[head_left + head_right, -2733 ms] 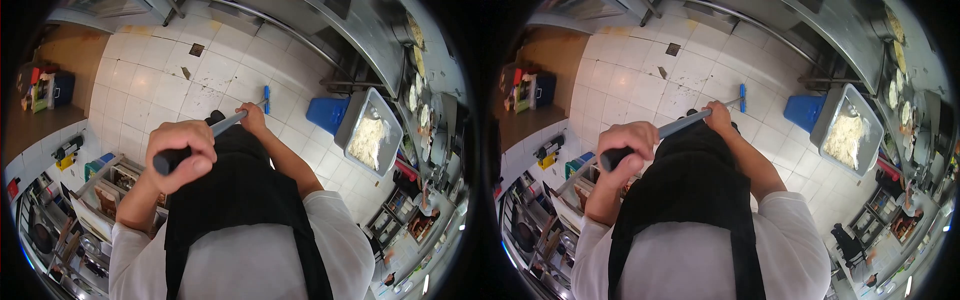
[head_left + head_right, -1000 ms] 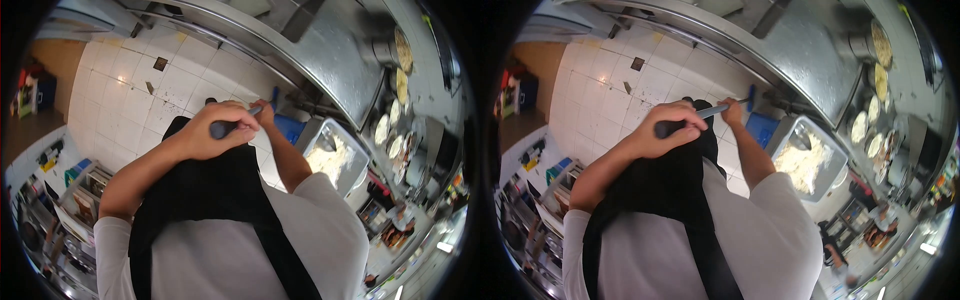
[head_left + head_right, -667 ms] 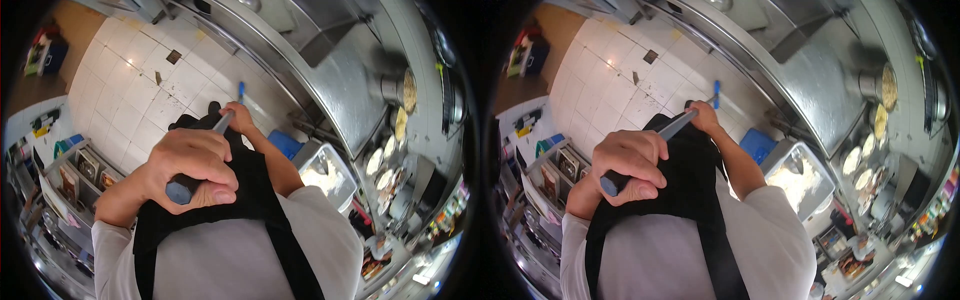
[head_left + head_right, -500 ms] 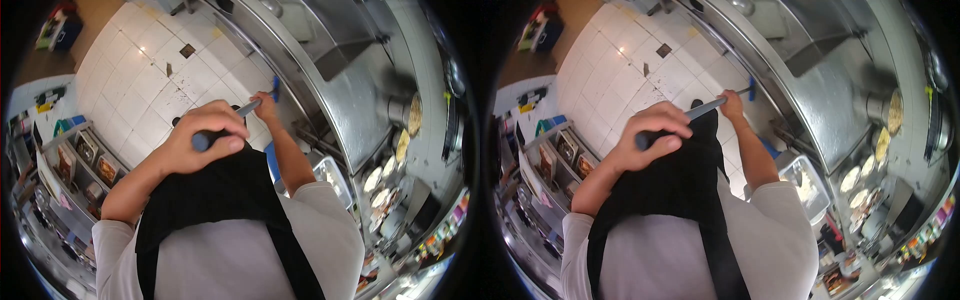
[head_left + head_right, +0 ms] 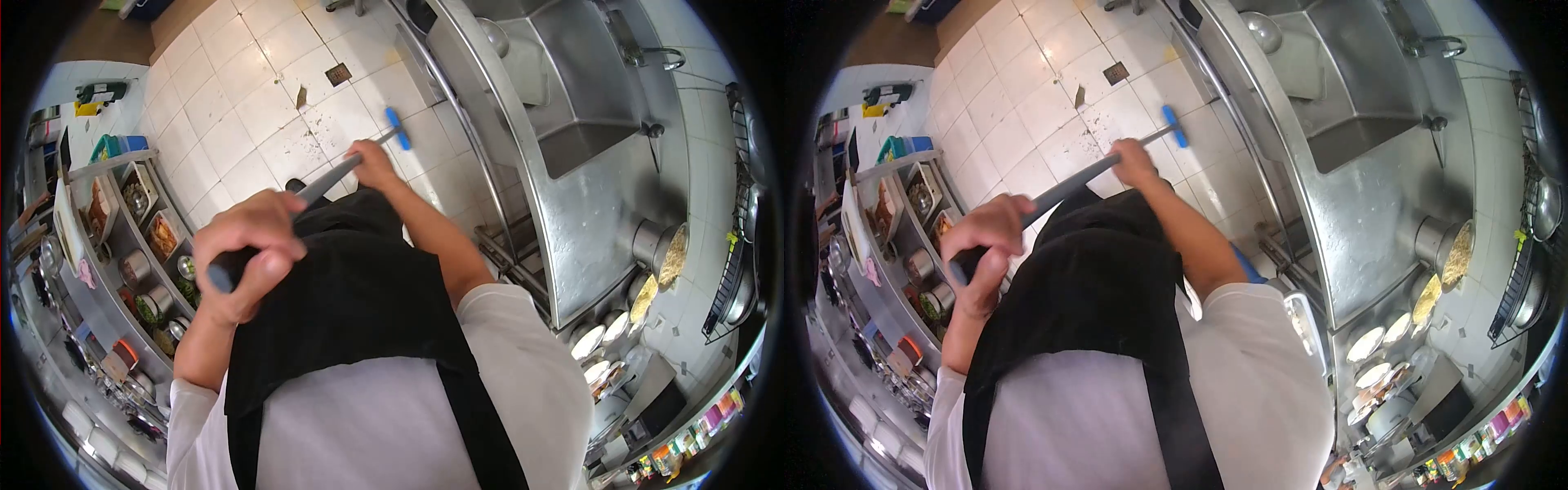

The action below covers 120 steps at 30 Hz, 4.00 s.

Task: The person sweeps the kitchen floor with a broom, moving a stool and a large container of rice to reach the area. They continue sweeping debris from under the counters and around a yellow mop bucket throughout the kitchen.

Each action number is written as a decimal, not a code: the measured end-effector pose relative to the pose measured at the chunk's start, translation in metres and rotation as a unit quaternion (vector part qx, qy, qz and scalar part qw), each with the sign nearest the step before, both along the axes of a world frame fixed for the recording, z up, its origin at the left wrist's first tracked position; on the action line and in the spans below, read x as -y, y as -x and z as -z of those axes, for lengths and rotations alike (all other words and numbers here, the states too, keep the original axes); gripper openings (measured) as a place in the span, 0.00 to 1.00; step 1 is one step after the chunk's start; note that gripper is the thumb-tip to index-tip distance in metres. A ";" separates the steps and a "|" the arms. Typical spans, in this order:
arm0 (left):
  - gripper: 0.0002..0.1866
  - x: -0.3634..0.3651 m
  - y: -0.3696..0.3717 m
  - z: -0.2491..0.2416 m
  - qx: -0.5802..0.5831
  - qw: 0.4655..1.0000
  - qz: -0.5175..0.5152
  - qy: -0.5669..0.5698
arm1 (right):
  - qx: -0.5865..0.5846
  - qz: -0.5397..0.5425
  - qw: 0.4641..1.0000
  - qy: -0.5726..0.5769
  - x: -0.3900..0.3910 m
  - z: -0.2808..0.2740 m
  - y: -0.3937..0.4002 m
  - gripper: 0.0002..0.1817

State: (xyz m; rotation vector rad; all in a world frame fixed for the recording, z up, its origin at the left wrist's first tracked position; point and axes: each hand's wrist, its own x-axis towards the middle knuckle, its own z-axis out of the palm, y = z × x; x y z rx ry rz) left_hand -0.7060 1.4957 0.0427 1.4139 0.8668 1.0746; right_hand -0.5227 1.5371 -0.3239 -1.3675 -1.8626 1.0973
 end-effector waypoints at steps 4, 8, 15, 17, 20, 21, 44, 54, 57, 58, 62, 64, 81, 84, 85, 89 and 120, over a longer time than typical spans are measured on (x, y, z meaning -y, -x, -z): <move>0.18 0.008 0.013 -0.031 0.014 1.000 0.003 -0.019 | 0.026 -0.009 0.999 0.027 0.010 -0.049 0.032 0.08; 0.14 0.003 0.016 -0.026 0.041 0.998 0.051 0.001 | 0.051 0.076 0.995 0.032 0.038 -0.059 -0.005 0.09; 0.15 -0.021 -0.019 0.066 -0.013 0.957 0.245 0.156 | 0.186 0.246 0.946 0.102 0.116 0.004 -0.122 0.10; 0.12 -0.029 -0.023 0.070 -0.038 0.942 0.249 0.222 | 0.169 0.227 0.953 0.111 0.113 0.016 -0.119 0.10; 0.09 -0.034 -0.007 0.046 -0.040 0.975 0.198 0.093 | 0.118 0.200 0.970 0.077 0.089 0.032 -0.072 0.08; 0.11 -0.036 0.003 0.032 -0.031 0.985 0.167 0.042 | 0.064 0.166 0.981 0.076 0.074 0.018 -0.047 0.07; 0.14 -0.058 0.118 0.016 0.000 0.999 -0.042 0.022 | 0.013 0.108 0.992 0.064 -0.028 0.002 0.108 0.05; 0.15 -0.068 0.192 -0.029 0.036 0.996 -0.048 -0.071 | 0.029 -0.016 0.997 0.069 -0.078 -0.061 0.208 0.03; 0.12 -0.076 0.204 0.001 0.072 0.996 -0.042 -0.007 | 0.097 0.052 0.987 0.117 -0.054 -0.047 0.163 0.08; 0.13 -0.080 0.199 0.018 0.049 0.998 -0.039 0.027 | 0.127 0.095 0.982 0.101 -0.038 -0.029 0.142 0.08; 0.11 -0.099 0.162 0.080 0.005 0.970 0.119 0.214 | 0.204 0.214 0.947 0.121 0.029 0.021 0.056 0.11; 0.11 -0.099 0.142 0.117 -0.010 0.948 0.205 0.243 | 0.225 0.242 0.931 0.152 0.064 0.036 0.029 0.12; 0.20 -0.169 0.285 -0.014 -0.013 0.994 0.095 -0.048 | -0.058 0.151 0.979 0.121 -0.118 -0.032 0.335 0.14; 0.21 -0.164 0.282 -0.027 -0.005 0.992 0.100 -0.080 | -0.039 0.128 0.983 0.122 -0.127 -0.055 0.332 0.16; 0.21 -0.163 0.282 -0.032 0.001 0.989 0.116 -0.091 | -0.037 0.135 0.984 0.106 -0.120 -0.057 0.329 0.17; 0.20 -0.163 0.280 -0.013 0.039 0.996 0.045 -0.064 | -0.033 0.183 0.980 0.073 -0.103 -0.036 0.320 0.17; 0.16 -0.348 0.169 -0.003 -0.004 0.981 -0.193 0.003 | 0.021 -0.040 0.995 0.091 -0.357 -0.023 0.214 0.15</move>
